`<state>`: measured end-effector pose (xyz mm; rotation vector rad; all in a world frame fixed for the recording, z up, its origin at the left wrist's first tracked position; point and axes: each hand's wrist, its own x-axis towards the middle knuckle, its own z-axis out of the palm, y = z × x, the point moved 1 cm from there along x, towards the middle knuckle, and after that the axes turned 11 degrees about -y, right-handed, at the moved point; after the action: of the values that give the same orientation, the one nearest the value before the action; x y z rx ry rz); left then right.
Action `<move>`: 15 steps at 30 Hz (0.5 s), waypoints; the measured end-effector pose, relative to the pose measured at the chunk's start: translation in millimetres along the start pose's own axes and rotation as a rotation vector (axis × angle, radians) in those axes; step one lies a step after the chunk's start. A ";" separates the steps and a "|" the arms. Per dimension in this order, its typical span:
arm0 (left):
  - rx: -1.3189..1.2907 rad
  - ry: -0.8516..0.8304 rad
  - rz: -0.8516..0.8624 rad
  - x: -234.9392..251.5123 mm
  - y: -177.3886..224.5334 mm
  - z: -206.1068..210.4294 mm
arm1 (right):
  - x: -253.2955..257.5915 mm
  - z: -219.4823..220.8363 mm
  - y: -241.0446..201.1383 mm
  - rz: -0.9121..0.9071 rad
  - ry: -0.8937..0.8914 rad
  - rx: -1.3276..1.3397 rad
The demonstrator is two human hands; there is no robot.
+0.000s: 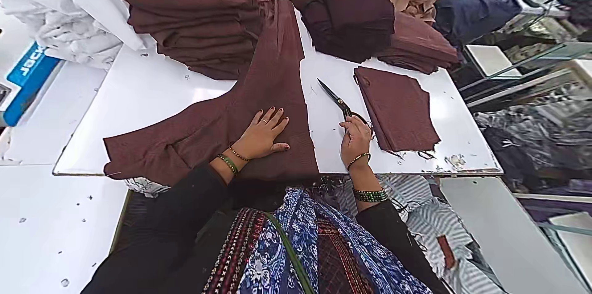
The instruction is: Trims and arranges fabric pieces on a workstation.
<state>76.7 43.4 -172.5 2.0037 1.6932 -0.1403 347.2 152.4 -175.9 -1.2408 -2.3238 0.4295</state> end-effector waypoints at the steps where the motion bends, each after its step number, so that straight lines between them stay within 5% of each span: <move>1: -0.012 -0.002 -0.008 -9.1 7.1 7.0 | -4.8 -2.7 2.2 0.010 0.008 0.014; 7: -0.189 -0.072 -0.063 -38.5 43.5 2.4 | -14.3 -14.1 2.7 0.201 -0.121 -0.066; 15: -0.051 0.071 0.115 44.7 30.1 -9.9 | 0.5 -31.6 -3.7 0.352 -0.348 -0.121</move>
<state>112.5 84.9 -172.2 2.0843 1.6027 0.0136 361.4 152.5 -147.4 -1.7667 -2.4413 0.6769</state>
